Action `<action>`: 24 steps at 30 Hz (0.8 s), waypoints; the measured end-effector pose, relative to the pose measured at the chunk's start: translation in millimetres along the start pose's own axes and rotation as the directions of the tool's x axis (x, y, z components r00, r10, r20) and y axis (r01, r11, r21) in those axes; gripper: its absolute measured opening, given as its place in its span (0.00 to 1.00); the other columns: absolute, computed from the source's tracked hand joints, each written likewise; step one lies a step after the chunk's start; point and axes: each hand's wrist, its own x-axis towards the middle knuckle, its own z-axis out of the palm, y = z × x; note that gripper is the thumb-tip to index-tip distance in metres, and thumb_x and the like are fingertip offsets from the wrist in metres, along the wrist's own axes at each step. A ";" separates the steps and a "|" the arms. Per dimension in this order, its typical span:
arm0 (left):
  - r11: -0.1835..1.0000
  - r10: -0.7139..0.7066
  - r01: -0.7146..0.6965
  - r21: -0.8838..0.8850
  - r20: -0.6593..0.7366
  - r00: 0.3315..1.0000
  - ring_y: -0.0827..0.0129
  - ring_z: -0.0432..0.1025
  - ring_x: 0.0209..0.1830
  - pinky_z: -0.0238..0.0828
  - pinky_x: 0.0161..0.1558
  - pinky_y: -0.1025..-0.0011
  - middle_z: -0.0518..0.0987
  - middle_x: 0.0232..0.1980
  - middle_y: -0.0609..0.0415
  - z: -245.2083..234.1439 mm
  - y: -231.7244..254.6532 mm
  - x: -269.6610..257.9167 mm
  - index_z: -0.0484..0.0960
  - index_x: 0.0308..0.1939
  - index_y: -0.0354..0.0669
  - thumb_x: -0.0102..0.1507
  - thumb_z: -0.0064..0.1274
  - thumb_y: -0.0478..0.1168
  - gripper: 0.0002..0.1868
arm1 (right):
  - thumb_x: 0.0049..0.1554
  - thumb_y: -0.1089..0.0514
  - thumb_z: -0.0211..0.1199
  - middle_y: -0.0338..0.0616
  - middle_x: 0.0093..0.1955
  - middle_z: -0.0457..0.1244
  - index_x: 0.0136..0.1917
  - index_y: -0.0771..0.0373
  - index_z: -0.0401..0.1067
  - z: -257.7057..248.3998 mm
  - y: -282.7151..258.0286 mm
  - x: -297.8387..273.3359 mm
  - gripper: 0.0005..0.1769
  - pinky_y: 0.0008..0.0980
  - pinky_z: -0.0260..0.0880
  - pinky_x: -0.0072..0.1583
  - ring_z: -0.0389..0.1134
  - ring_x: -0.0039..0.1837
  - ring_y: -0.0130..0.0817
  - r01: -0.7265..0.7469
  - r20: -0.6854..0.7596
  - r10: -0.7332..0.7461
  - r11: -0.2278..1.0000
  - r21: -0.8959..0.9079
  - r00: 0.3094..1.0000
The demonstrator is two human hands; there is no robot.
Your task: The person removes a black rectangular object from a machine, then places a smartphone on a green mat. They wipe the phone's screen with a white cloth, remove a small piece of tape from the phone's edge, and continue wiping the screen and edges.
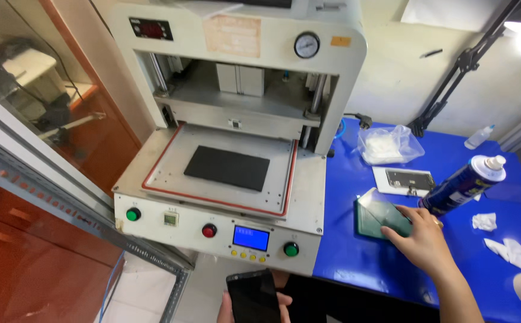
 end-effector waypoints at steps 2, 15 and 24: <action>0.992 -0.127 0.120 0.051 0.185 0.974 0.45 0.74 0.27 0.66 0.34 0.58 0.80 0.36 0.24 1.3 -2.0 -22.2 0.81 0.57 0.11 0.57 0.29 0.86 0.70 | 0.50 0.33 0.72 0.49 0.70 0.64 0.76 0.49 0.72 10.3 16.0 -6.3 0.45 0.46 0.57 0.77 0.62 0.74 0.52 0.005 0.130 0.009 0.994 -0.108 0.992; 0.969 0.019 -0.161 0.188 0.593 0.805 0.50 0.80 0.44 0.75 0.48 0.56 0.82 0.50 0.34 -26.8 16.3 -26.7 0.73 0.69 0.20 0.63 0.23 0.82 0.64 | 0.66 0.54 0.66 0.54 0.67 0.63 0.76 0.64 0.72 -43.4 -194.8 -16.7 0.27 0.56 0.68 0.62 0.68 0.65 0.51 0.522 -0.044 -0.521 0.840 0.149 0.852; 0.968 0.160 -0.170 -0.186 -0.068 0.985 0.46 0.74 0.33 0.69 0.36 0.62 0.81 0.42 0.27 10.5 23.9 -24.6 0.82 0.62 0.23 0.65 0.33 0.82 0.59 | 0.66 0.34 0.56 0.54 0.74 0.63 0.84 0.56 0.60 26.4 -345.1 53.4 0.41 0.58 0.68 0.62 0.65 0.69 0.60 0.879 0.375 -0.795 0.448 -0.165 0.476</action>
